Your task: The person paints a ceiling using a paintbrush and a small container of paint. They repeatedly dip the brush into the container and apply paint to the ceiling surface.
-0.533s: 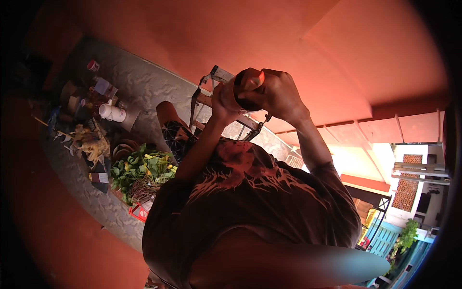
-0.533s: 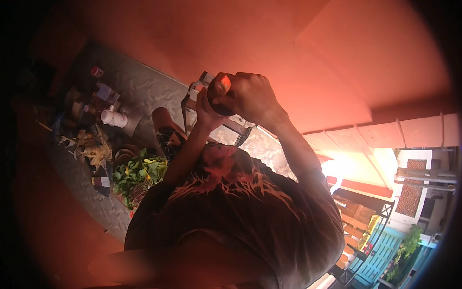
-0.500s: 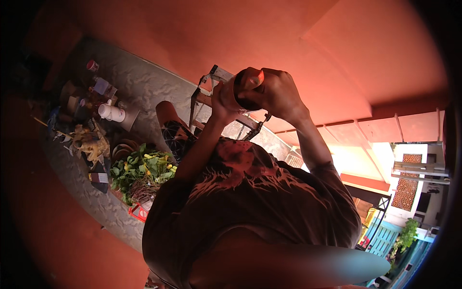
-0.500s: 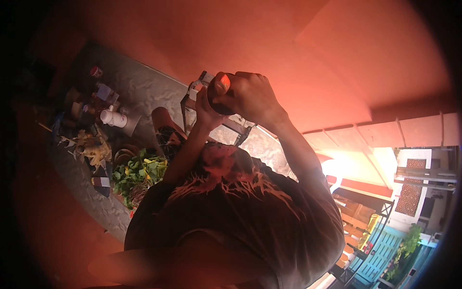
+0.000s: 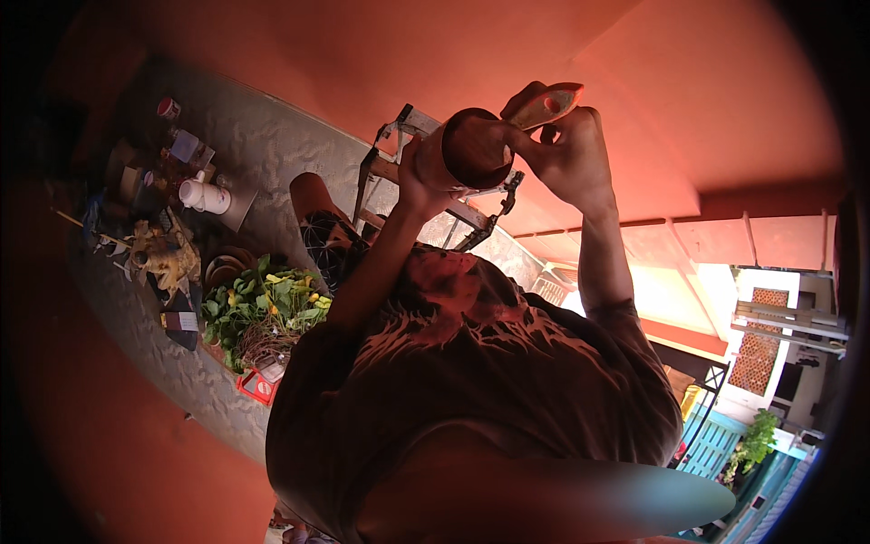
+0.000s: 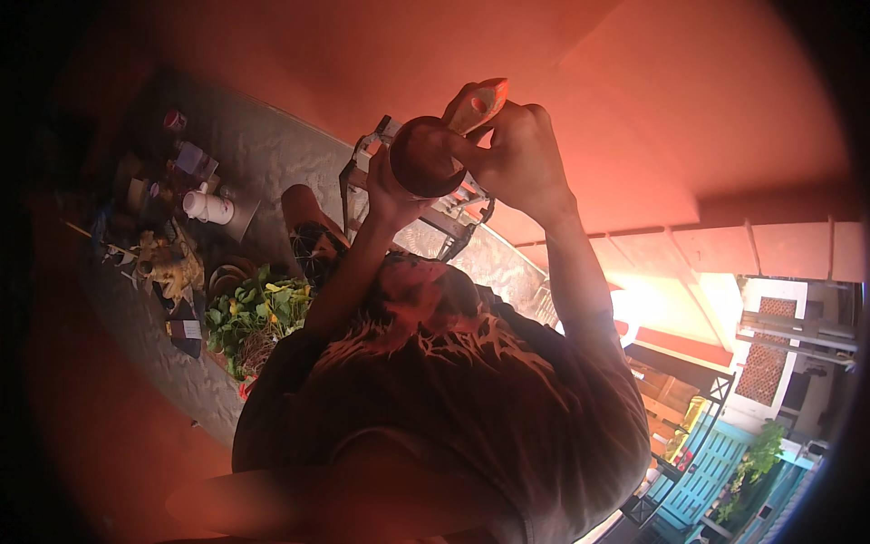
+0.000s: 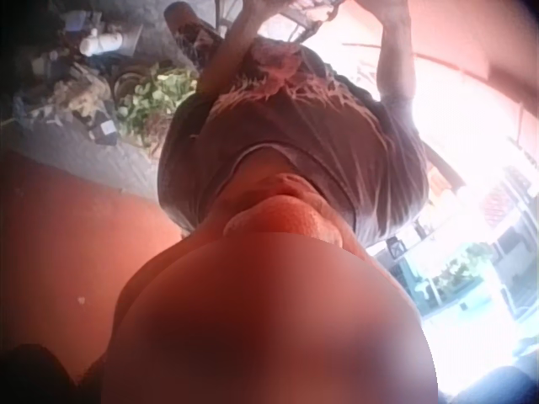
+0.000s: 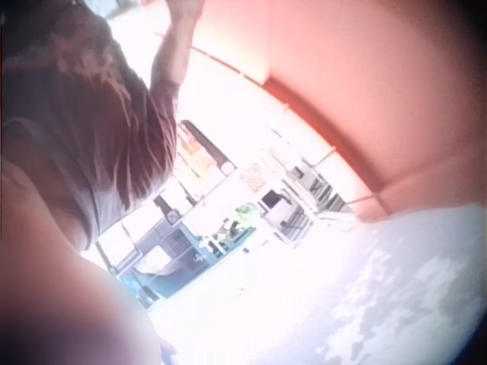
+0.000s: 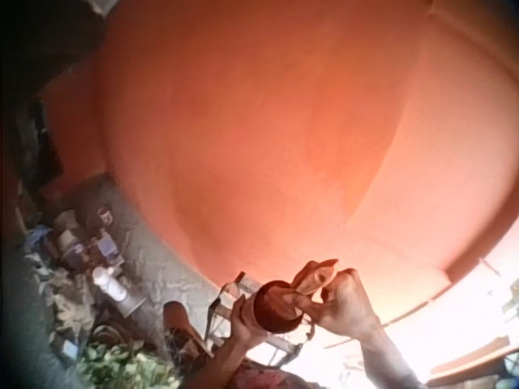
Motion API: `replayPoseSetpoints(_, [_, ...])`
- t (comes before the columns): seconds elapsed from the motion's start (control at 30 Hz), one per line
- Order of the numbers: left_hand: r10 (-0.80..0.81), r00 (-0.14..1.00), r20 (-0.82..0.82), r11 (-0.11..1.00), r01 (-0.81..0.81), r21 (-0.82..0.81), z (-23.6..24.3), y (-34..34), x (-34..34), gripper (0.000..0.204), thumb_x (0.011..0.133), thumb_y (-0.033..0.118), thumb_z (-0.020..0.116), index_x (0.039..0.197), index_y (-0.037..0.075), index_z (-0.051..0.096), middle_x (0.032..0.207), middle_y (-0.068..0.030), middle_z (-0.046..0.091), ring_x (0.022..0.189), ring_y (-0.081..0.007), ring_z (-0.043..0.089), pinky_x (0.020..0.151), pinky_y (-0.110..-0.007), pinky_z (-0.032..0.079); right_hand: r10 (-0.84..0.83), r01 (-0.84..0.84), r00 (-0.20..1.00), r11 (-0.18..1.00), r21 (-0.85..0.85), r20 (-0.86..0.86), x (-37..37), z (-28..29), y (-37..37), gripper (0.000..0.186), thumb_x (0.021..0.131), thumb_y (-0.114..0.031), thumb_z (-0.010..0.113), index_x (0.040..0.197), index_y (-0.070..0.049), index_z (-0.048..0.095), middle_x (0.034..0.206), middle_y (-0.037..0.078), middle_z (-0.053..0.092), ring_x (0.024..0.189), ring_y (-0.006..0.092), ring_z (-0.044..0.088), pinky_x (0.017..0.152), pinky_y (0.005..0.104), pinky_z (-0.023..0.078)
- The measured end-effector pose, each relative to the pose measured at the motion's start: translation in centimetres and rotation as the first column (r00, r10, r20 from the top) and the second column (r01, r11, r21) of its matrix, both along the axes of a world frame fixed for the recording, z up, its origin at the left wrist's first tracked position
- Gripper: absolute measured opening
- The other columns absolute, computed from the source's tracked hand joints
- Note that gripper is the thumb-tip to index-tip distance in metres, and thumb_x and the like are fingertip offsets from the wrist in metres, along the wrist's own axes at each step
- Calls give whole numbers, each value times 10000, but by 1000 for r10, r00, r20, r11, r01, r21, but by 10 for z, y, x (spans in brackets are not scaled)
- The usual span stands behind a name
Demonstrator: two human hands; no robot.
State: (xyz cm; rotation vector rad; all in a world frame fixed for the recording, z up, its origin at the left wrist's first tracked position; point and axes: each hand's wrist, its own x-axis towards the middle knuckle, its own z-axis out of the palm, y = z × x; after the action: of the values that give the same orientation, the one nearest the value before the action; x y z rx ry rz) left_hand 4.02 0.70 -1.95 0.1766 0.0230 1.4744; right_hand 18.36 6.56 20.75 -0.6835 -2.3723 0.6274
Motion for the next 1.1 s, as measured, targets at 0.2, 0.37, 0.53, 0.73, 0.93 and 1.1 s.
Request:
replayPoseSetpoints(0.2, [14, 999, -29, 1000, -15, -19, 15, -3, -4, 769, 968, 711, 364, 1431, 118, 519, 1173, -131, 655, 809, -236, 621, 580, -351, 464, -44, 34, 995, 994, -106, -92, 2, 12, 2, 113, 808, -56, 782, 888, 3, 728, 817, 60, 757, 638, 119, 692, 571, 276, 524])
replayPoseSetpoints(0.37, [-26, 995, 93, 1000, 25, 9, 2, -2, -10, 754, 970, 691, 388, 1458, 128, 507, 1306, -131, 624, 1049, -283, 642, 730, -414, 535, -11, -9, 984, 994, -113, -178, -4, 11, 3, 124, 814, -51, 765, 922, -22, 711, 796, 62, 746, 623, 115, 686, 557, 273, 517])
replayPoseSetpoints(0.53, [-43, 995, 90, 998, 40, 38, 0, -3, -13, 733, 971, 671, 415, 1472, 143, 498, 1401, -123, 585, 1228, -302, 601, 856, -459, 556, 154, -158, 987, 974, 163, 40, -14, -5, 4, 194, 809, -66, 750, 999, -100, 732, 786, 70, 727, 632, 226, 696, 567, 338, 544])
replayPoseSetpoints(0.73, [33, 999, -28, 995, -36, -94, 3, 1, -13, 618, 986, 627, 414, 1351, 151, 565, 1173, -64, 679, 967, -215, 679, 599, -369, 518, 169, -219, 974, 872, 437, 151, -10, 3, 7, 331, 776, -122, 804, 1095, -146, 718, 820, 38, 695, 704, 243, 683, 572, 364, 538])
replayPoseSetpoints(0.93, [93, 986, -137, 946, -131, -297, 35, 1, -3, 540, 995, 582, 416, 1269, 148, 586, 1059, -49, 687, 787, -170, 677, 455, -281, 437, 170, -218, 974, 887, 406, 151, -6, 16, 13, 320, 783, -119, 802, 1091, -138, 719, 829, 34, 684, 706, 238, 678, 573, 366, 534])
replayPoseSetpoints(1.1, [94, 989, -117, 942, -126, -312, 37, 2, -2, 528, 992, 569, 426, 1249, 138, 591, 1032, -57, 688, 742, -171, 668, 433, -285, 439, 174, -196, 980, 936, 292, 99, -1, 19, 16, 268, 824, -108, 788, 1085, -135, 733, 837, 49, 685, 699, 258, 683, 591, 373, 542])
